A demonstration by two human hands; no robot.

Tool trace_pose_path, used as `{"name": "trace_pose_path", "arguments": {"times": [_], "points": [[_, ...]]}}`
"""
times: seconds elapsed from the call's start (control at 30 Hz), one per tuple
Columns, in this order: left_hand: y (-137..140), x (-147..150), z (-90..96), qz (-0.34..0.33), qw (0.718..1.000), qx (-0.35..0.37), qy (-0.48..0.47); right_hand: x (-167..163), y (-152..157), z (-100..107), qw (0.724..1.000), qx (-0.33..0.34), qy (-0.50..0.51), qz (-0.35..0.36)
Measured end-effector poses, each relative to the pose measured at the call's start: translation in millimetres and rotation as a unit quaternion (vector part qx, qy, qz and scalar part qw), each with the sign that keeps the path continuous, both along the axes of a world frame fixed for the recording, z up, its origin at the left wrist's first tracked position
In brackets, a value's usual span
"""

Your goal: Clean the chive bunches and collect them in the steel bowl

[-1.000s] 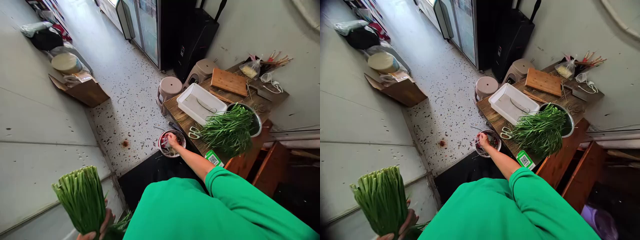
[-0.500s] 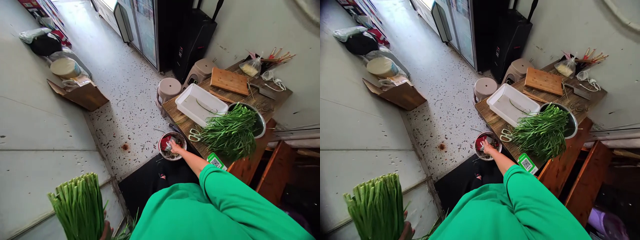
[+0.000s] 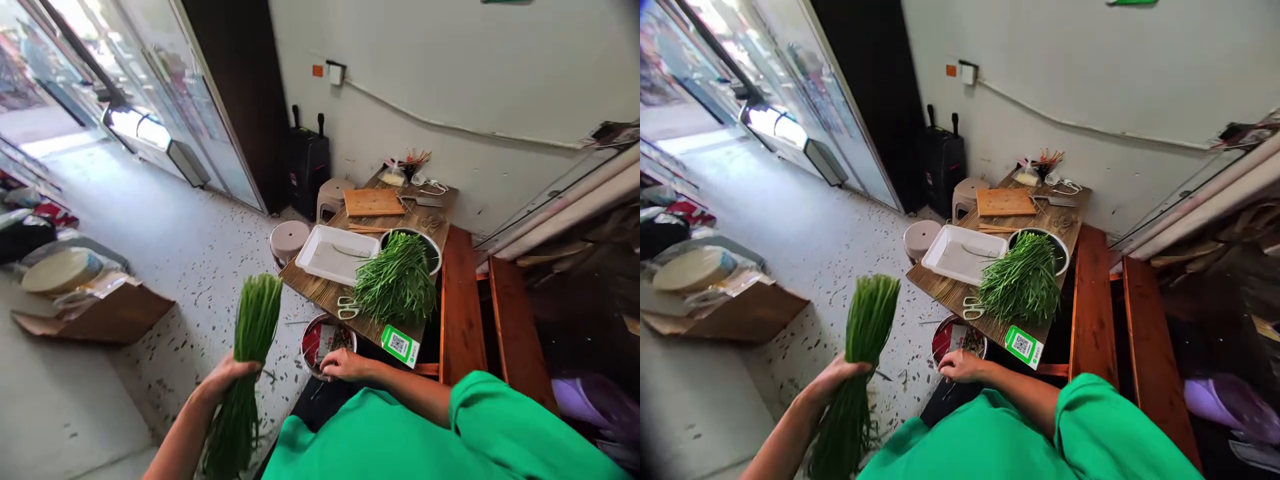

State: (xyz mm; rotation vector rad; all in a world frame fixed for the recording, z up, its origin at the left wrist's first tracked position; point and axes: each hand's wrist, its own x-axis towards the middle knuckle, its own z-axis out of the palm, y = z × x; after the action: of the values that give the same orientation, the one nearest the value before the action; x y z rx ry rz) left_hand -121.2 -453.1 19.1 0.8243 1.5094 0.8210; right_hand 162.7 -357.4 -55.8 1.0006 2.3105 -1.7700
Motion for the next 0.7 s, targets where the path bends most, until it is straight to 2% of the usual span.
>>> {"name": "trace_pose_path", "arguments": {"times": [0.07,0.1,0.13,0.23,0.3,0.37,0.43,0.5,0.6,0.7], "points": [[72.6,4.2,26.7,-0.114,0.987,0.030,0.108,24.3,8.4,23.5,0.998,0.012,0.036,-0.044],[109.2,9.8,39.0,-0.182,0.963,0.041,0.194,37.2,13.3,33.4,0.996,0.017,0.049,-0.069],[145.5,17.3,49.8,-0.250,0.922,0.049,0.291,50.2,18.4,41.8,0.993,0.022,0.058,-0.096],[247.6,47.5,68.4,-0.301,0.869,0.065,0.387,88.2,33.4,57.2,0.982,0.052,0.059,-0.169],[304.2,70.9,67.3,-0.318,0.830,0.066,0.453,109.8,42.9,61.0,0.974,0.069,0.052,-0.210],[347.2,94.1,55.8,-0.328,0.785,0.056,0.522,126.6,52.9,62.2,0.969,0.060,0.051,-0.236],[375.6,114.5,36.9,-0.332,0.751,0.044,0.569,138.7,64.5,63.1,0.966,0.039,0.055,-0.251],[391.3,130.1,15.3,-0.335,0.734,0.033,0.590,147.2,77.7,65.0,0.964,0.035,0.059,-0.257],[400.9,142.4,-11.9,-0.340,0.721,0.016,0.603,155.8,98.5,70.2,0.963,0.054,0.060,-0.259],[409.3,143.7,-23.8,-0.348,0.717,-0.001,0.605,160.3,116.6,77.7,0.964,0.056,0.059,-0.254]]}}
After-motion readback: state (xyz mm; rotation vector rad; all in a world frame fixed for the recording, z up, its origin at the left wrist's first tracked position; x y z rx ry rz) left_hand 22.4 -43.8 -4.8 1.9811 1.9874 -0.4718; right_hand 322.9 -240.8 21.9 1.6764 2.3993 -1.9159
